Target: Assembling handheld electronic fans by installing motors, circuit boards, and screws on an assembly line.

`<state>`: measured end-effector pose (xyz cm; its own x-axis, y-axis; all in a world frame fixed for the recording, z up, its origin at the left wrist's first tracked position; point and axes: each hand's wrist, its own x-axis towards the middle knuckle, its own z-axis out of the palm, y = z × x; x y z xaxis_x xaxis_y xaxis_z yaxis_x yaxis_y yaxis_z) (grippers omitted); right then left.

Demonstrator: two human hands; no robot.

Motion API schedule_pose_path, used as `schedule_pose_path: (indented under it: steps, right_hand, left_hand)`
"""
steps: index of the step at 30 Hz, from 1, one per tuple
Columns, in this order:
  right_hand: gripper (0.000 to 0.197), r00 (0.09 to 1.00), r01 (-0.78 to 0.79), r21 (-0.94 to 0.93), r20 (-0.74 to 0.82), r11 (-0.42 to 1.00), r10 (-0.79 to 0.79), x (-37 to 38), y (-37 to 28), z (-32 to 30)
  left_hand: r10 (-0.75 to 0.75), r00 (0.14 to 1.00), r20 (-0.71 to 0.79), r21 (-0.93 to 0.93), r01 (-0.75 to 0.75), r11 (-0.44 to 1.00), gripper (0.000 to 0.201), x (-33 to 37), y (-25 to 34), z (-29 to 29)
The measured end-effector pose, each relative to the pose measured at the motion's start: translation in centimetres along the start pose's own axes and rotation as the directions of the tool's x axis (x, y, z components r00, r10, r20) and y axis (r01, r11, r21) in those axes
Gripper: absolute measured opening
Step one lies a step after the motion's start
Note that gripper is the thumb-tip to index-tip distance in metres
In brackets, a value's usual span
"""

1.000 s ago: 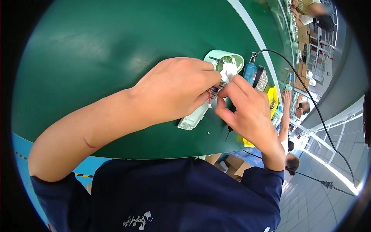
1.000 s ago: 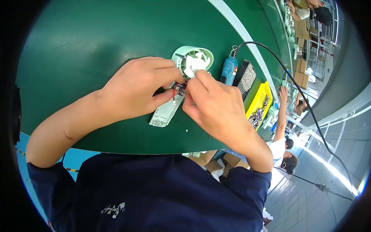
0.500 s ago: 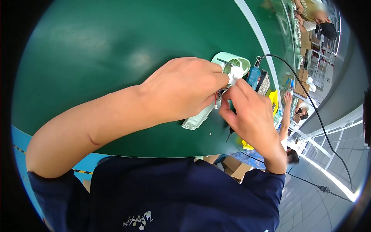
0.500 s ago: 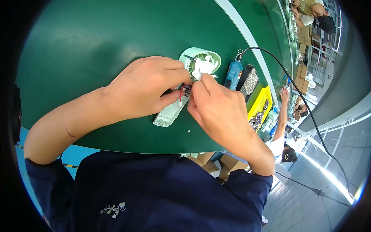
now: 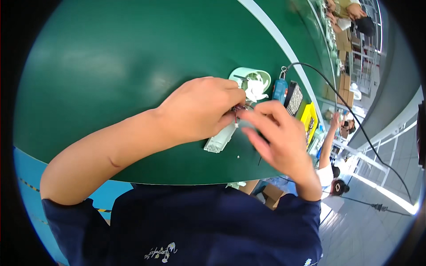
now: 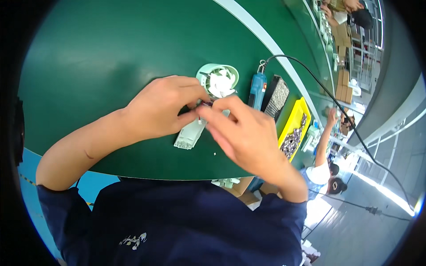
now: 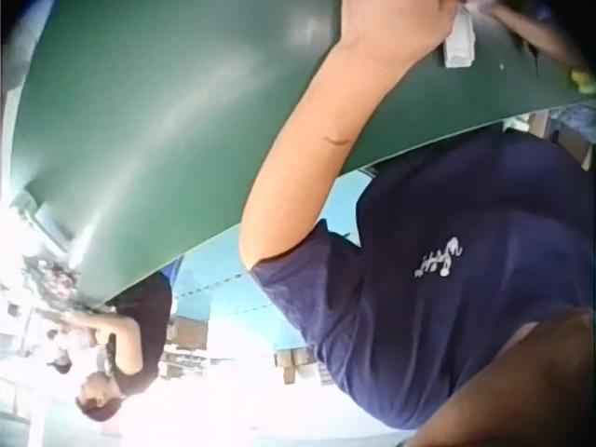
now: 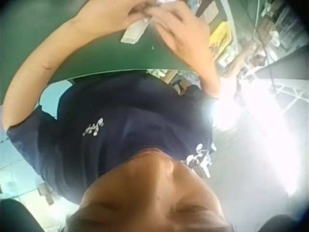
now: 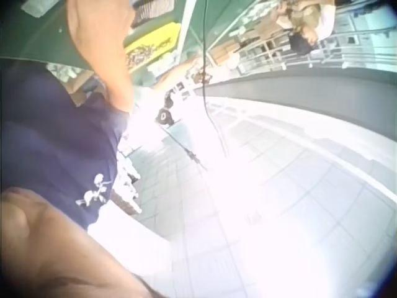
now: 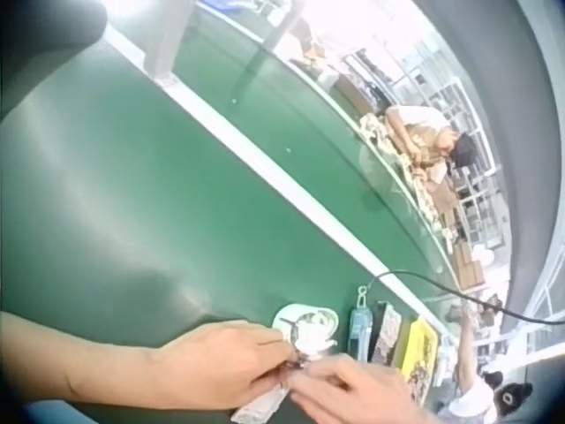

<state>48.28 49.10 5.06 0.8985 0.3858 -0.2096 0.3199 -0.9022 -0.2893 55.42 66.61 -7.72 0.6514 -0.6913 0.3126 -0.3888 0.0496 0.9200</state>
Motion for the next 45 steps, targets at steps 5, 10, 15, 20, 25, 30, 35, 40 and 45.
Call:
schedule_pose_path:
  steps: [5,10,15,20,25,30,35,40,45]
  right_hand:
    - [0.028,0.984,0.154,0.144,-0.111,0.978,-0.139,0.6,2.8,2.7]
    - [0.019,0.980,0.103,0.480,-0.198,0.871,-0.007,0.5,4.3,3.6]
    - [0.023,0.967,0.078,0.378,-0.255,0.922,0.023,0.8,3.7,3.1]
    - [0.026,0.969,0.009,0.234,-0.243,0.972,0.050,0.7,2.4,2.8]
    - [0.022,0.954,-0.045,0.343,-0.263,0.938,0.142,0.4,2.3,3.2]
    - [0.017,0.941,-0.052,0.321,-0.300,0.946,0.154,0.3,2.5,3.1]
    - [0.014,0.915,-0.178,0.522,-0.223,0.834,0.335,0.3,2.8,3.5]
    - [0.016,0.978,-0.064,0.271,-0.175,0.961,0.115,1.2,2.7,2.4]
    - [0.018,0.997,0.034,-0.076,-0.070,0.997,-0.039,2.2,1.2,1.3]
  left_hand:
    - [-0.002,0.999,0.042,0.025,0.001,1.000,0.021,0.0,-0.1,-0.5]
    - [-0.005,0.999,0.041,0.009,0.004,1.000,0.020,-0.1,-0.4,-0.6]
    - [-0.016,1.000,0.020,0.013,0.016,1.000,0.019,-0.2,0.2,-0.9]
    - [-0.004,0.999,-0.046,-0.033,0.002,0.999,0.010,0.0,0.4,-1.1]
    - [0.009,0.998,-0.059,-0.082,-0.014,0.997,0.005,0.0,-0.1,-0.8]
    - [0.064,0.992,-0.112,-0.054,-0.070,0.996,0.005,0.1,-0.1,-1.0]
    - [-0.006,0.999,-0.035,-0.053,0.004,0.999,0.016,0.0,0.6,-1.3]
    - [0.087,0.996,0.005,0.122,-0.087,0.989,0.030,-0.8,-0.2,-0.6]
    - [-0.023,0.996,0.082,0.072,0.017,0.997,0.026,-0.6,-0.2,-0.6]
